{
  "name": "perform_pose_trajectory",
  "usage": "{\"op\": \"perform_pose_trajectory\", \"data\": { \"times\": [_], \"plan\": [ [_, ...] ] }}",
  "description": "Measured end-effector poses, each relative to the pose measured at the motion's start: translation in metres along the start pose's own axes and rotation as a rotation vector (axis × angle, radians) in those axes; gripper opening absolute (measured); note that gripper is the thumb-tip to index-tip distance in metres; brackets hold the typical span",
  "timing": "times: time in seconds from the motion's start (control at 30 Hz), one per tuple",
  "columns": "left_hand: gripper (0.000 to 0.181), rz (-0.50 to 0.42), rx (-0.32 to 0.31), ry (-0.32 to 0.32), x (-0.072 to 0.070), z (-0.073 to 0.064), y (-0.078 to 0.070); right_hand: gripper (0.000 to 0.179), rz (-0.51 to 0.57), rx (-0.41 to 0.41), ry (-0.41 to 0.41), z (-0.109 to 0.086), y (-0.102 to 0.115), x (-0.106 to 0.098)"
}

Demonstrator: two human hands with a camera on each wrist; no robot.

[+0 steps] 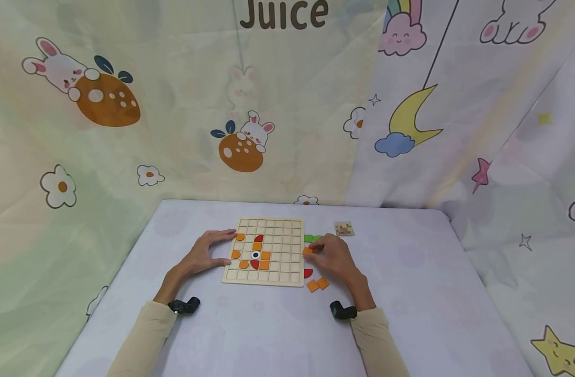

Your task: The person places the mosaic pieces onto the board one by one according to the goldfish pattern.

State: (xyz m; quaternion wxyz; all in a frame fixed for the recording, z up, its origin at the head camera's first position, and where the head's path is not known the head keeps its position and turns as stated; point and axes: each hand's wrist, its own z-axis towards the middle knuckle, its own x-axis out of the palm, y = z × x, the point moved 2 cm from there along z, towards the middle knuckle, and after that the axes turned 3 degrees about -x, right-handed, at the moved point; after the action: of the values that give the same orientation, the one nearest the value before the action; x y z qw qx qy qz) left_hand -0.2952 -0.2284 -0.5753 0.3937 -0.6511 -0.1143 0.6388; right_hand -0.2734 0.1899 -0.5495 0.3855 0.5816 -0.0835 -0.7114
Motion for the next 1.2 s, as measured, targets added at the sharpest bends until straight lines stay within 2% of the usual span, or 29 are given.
{"op": "perform_pose_trajectory", "data": {
  "times": [0.33, 0.63, 0.9, 1.2],
  "plan": [
    [0.081, -0.004, -0.012, 0.002, 0.0, -0.001, -0.002, 0.025, 0.028, 0.019, 0.029, 0.011, 0.014, 0.012],
    [0.081, -0.002, -0.015, 0.006, -0.002, -0.001, -0.002, 0.023, 0.046, -0.041, 0.017, 0.019, 0.022, 0.025],
    [0.081, -0.004, -0.025, 0.015, -0.001, -0.001, -0.002, 0.027, 0.093, 0.007, 0.044, 0.026, 0.036, 0.035],
    [0.081, -0.006, -0.03, 0.003, -0.001, -0.001, 0.0, 0.028, 0.075, 0.034, 0.068, 0.034, 0.047, 0.045]
  ]
}}
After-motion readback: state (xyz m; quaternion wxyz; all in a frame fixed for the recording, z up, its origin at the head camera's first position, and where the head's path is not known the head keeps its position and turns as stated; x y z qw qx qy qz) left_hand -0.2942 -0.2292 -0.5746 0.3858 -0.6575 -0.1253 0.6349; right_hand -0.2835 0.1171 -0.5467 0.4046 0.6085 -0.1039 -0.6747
